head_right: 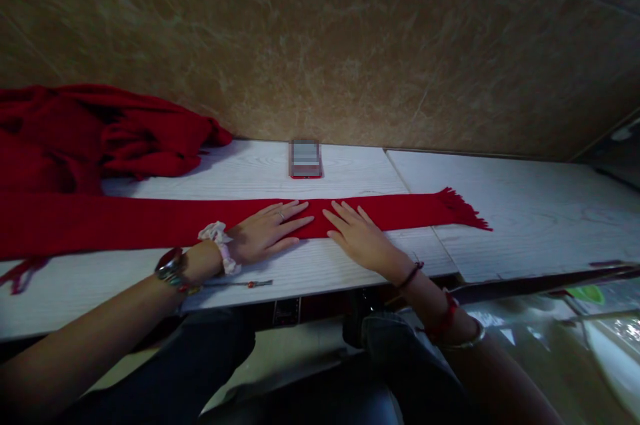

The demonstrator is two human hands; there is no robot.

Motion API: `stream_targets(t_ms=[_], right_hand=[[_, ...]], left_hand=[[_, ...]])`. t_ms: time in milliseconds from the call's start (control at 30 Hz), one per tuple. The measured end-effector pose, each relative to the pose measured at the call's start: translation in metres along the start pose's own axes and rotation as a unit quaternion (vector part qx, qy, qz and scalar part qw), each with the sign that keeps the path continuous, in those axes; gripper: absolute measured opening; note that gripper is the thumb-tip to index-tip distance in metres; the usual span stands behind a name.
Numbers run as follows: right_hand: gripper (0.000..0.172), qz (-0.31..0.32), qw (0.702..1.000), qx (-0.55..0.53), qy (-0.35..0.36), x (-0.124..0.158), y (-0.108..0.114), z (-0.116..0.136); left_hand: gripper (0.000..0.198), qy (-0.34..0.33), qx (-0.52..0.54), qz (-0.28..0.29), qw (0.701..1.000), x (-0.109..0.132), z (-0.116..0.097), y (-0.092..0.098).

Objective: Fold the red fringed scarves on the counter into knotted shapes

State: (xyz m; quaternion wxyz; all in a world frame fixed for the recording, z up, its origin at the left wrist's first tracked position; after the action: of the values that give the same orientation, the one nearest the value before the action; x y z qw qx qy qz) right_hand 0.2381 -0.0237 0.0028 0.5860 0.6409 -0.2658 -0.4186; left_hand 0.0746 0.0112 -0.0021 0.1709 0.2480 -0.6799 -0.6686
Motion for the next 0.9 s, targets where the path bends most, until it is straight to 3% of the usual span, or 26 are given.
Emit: stream_targets(t_ms=[167, 367, 533, 733, 900], right_hand=[[0.042, -0.002, 1.000, -0.007, 0.006, 0.016, 0.000, -0.006], [0.033, -0.053, 0.997, 0.029, 0.046, 0.023, 0.011, -0.009], [0.032, -0.048, 0.990, 0.087, 0.101, 0.026, 0.013, 0.000], [0.037, -0.028, 0.984, 0.134, 0.116, 0.026, 0.018, 0.004], [0.032, -0.030, 0.977, 0.159, 0.137, 0.025, 0.019, 0.008]], left_hand=[[0.038, -0.010, 0.010, -0.041, 0.999, -0.001, -0.002, 0.006], [0.032, -0.008, 0.025, -0.081, 0.996, -0.003, -0.002, 0.015], [0.028, -0.032, 0.024, -0.080, 0.996, -0.001, -0.003, 0.015], [0.025, -0.037, 0.018, -0.078, 0.996, -0.002, -0.003, 0.014], [0.025, -0.041, 0.006, -0.083, 0.996, -0.002, -0.003, 0.014]])
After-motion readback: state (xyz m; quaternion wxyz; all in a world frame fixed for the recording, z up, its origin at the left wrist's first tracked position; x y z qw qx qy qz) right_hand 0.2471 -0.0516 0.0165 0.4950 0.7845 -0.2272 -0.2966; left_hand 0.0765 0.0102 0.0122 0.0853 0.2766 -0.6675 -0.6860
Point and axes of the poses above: each hand's wrist, its own x-axis away from the middle knuckle, its own y-axis out of the back of the hand, z = x × y, the point moved 5 cm from there along -x, towards the middle knuckle, and after that the axes turned 4 degrees about y, right-handed, at the moved point
